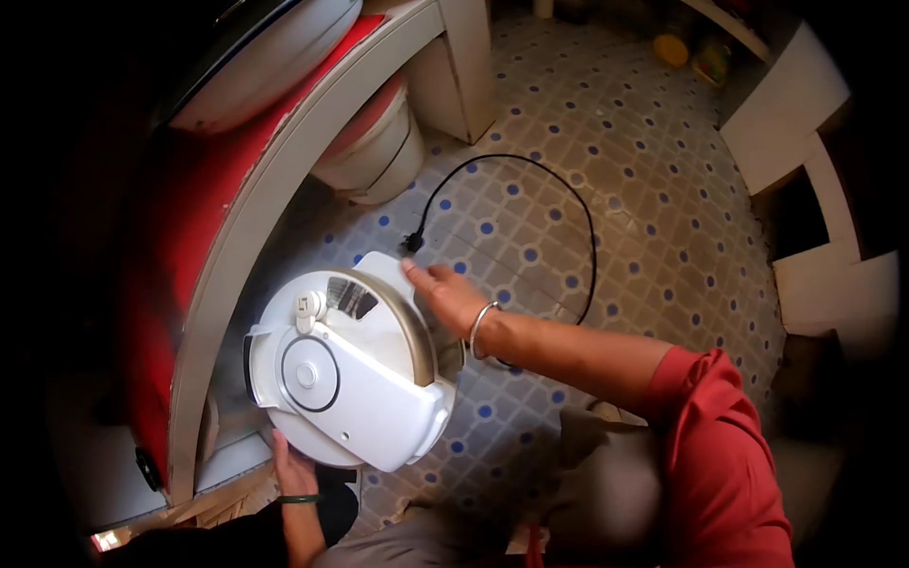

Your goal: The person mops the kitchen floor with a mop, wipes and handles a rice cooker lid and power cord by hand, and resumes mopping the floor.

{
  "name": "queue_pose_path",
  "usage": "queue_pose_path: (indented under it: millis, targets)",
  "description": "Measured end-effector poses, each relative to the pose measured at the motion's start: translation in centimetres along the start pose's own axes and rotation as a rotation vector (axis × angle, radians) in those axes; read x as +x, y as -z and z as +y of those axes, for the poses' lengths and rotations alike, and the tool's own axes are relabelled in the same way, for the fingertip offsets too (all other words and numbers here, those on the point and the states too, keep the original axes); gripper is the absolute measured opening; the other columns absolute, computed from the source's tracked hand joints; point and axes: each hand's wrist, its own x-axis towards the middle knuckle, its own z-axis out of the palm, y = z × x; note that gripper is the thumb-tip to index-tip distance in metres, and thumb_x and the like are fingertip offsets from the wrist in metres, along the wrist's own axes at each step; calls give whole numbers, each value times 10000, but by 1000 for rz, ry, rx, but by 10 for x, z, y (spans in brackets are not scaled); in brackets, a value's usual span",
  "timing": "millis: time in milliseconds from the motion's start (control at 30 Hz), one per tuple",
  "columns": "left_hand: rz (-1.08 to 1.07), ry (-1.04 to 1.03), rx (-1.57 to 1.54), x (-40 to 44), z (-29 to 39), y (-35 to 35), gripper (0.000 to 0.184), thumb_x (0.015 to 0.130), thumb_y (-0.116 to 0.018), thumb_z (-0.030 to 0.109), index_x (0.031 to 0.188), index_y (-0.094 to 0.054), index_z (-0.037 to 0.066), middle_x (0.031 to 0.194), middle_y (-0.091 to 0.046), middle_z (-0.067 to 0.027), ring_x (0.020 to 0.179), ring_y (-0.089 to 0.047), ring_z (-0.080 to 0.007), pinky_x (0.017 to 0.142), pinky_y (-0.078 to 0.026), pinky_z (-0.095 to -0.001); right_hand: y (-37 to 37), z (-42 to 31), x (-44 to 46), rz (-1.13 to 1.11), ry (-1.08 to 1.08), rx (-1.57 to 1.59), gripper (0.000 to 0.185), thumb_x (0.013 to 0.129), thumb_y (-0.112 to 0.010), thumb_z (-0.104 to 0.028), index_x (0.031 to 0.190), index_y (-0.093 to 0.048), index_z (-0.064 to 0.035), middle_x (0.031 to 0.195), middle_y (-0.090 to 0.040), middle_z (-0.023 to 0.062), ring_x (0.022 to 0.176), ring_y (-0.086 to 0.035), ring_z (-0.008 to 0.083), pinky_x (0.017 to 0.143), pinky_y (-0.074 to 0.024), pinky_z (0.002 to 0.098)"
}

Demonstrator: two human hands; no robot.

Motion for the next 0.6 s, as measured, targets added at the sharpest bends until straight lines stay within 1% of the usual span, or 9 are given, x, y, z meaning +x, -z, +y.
queue_pose_path:
  millis: [67,100,233,267,333,367,400,467,600]
  targets:
    - [-120,174,-194,-16,-4,-14,713,806,-458,536,1338,-220,126,1337,-312,-72,1203,-333,-285,952,-328,-439,3,9,-3,-22,-80,16,810,780,-368,-631,1231,-370,42,1260,-384,243,1126,-422,350,931,-324,385]
    - [-135,349,-380,-23,-2,-20,740,794,-386,612,1335,-229,131,1334,-314,-83,1205,-326,-306,927,-319,-525,4,11,-9,47,-281,68,771,799,-352,-609,1245,-360,19,1266,-377,234,1103,-437,352,918,-331,424]
    - [-298,541,-536,-24,-30,-32,769,763,-339,653,1332,-247,143,1364,-265,-113,1234,-262,-360,919,-270,-605,-3,33,-28,72,-806,174,659,836,-328,-550,1256,-364,-43,1280,-364,192,1001,-496,346,841,-383,523]
    - [-319,647,-545,-22,-42,-31,747,767,-350,631,1327,-260,145,1367,-264,-108,1235,-264,-354,927,-260,-601,-3,44,-30,74,-808,174,659,836,-328,-550,1256,-364,-43,1280,-364,192,1001,-496,346,841,-383,523]
    - [-354,766,-556,-18,-56,-30,725,772,-361,610,1322,-272,147,1369,-263,-103,1236,-266,-349,935,-250,-596,2,72,-25,-158,-672,325,652,834,-346,-553,1281,-353,-78,1277,-376,203,1077,-461,343,829,-419,490]
    - [-317,767,-596,-16,-61,-29,704,783,-357,593,1318,-281,141,1367,-271,-96,1238,-269,-336,953,-238,-579,5,77,-21,-119,-554,236,502,811,-465,-417,1174,-458,-70,1189,-474,163,966,-531,329,769,-458,477]
    - [-279,768,-635,-14,-64,-28,683,795,-352,576,1314,-290,136,1365,-278,-90,1240,-272,-324,971,-227,-561,16,90,-8,-103,-553,236,502,811,-465,-417,1174,-458,-70,1189,-474,163,966,-531,329,769,-458,477]
    - [-313,726,-623,-8,-64,-27,625,812,-360,543,1275,-352,123,1306,-376,-81,1200,-353,-285,951,-307,-506,54,112,23,-45,40,-680,438,758,-533,-276,1119,-491,-31,1128,-511,188,955,-532,331,757,-463,424]
    - [-152,729,-557,-20,-48,-45,518,824,-404,487,1179,-448,113,1163,-514,-53,1070,-492,-247,800,-463,-435,138,85,40,628,294,-1077,403,684,-590,-175,1039,-506,-4,1036,-537,188,986,-508,322,798,-432,397]
